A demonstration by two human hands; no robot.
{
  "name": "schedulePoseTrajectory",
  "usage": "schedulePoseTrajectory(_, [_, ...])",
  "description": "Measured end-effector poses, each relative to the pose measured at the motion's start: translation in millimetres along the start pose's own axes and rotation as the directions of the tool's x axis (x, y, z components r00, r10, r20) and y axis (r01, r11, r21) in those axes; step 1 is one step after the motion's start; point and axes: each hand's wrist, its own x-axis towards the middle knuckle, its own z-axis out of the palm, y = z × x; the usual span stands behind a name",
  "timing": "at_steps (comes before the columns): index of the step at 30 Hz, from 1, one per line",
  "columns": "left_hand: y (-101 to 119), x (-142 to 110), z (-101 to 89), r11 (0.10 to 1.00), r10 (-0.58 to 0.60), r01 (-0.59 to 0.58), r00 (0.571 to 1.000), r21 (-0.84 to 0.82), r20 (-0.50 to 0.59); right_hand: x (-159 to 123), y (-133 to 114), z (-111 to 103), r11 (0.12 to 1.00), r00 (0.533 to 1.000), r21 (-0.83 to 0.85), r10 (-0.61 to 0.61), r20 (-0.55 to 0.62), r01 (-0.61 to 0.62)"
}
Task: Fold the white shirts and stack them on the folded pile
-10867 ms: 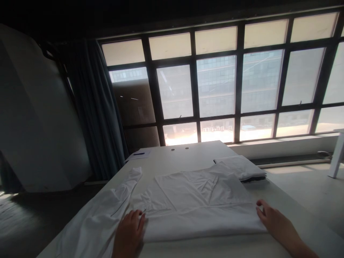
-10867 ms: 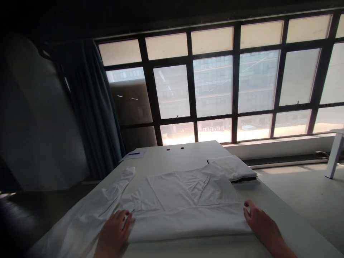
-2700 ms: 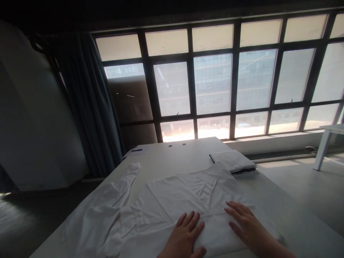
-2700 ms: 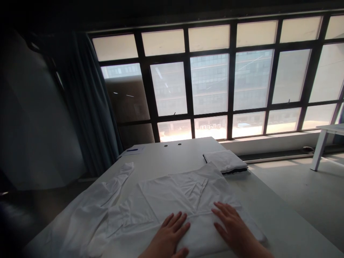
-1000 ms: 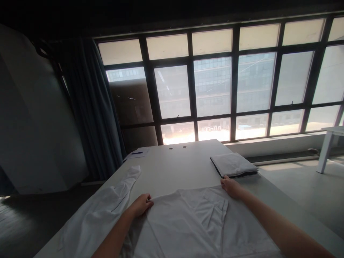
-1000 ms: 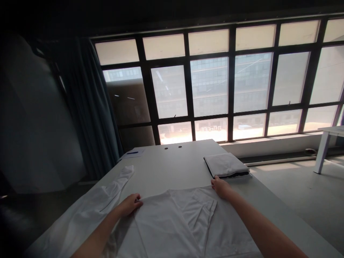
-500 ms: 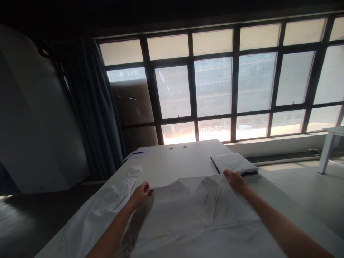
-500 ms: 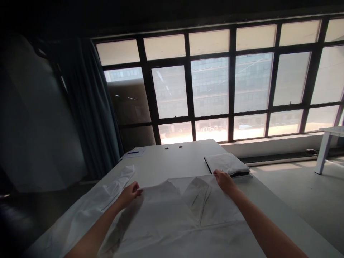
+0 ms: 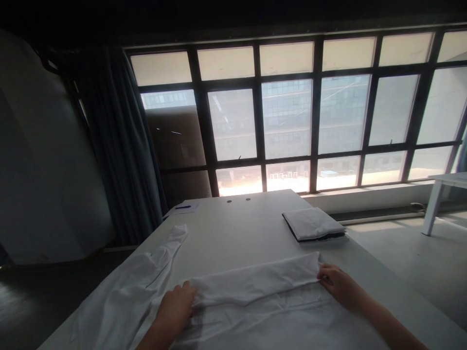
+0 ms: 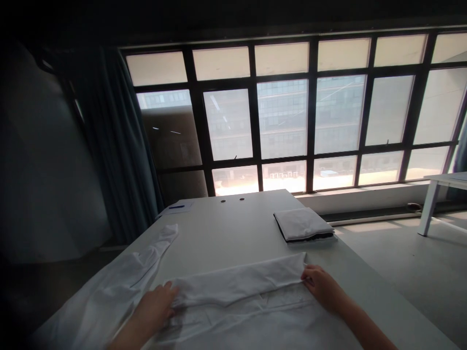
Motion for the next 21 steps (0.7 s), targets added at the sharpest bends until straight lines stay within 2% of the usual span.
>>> schedulePoseTrajectory(2, [25,-4,-3.3,0.998,0.054,-0.052,0.998,0.038,-0.030,-3,-1,5,0.998,0.999,0.059,-0.008,-0.037,0.010])
schedulePoseTrajectory(3, [39,-4,-4.4,0.993,0.122,-0.122,0.991,-0.004,-0.057,-4,-1,7,0.996,0.999,0.093,-0.013,-0.050,0.017])
schedulePoseTrajectory(5, [67,-4,-3.4,0.938,0.285,-0.303,0.951,-0.170,-0.121,-4,1,12,0.988,0.997,0.152,-0.017,-0.081,0.030])
schedulePoseTrajectory(7, [91,0,3.2,0.845,0.392,-0.434,0.900,-0.313,-0.190,-2,7,17,0.984,0.990,0.175,-0.018,-0.139,0.042])
schedulePoseTrajectory(10, [114,7,20.6,0.758,0.411,-0.502,0.863,-0.417,-0.293,0,18,24,0.988,0.965,0.149,0.004,-0.262,0.037])
schedulePoseTrajectory(14, [121,17,41.1,0.700,0.405,-0.554,0.828,-0.451,-0.389,1,28,31,0.995,0.929,0.095,0.034,-0.368,0.001])
schedulePoseTrajectory(17, [120,20,47.0,0.690,0.417,-0.588,0.800,-0.423,-0.432,0,33,32,0.998,0.928,0.063,0.022,-0.372,0.001])
schedulePoseTrajectory(21, [118,19,46.0,0.694,0.449,-0.622,0.767,-0.362,-0.458,-2,36,29,0.999,0.935,0.006,0.047,-0.352,-0.048])
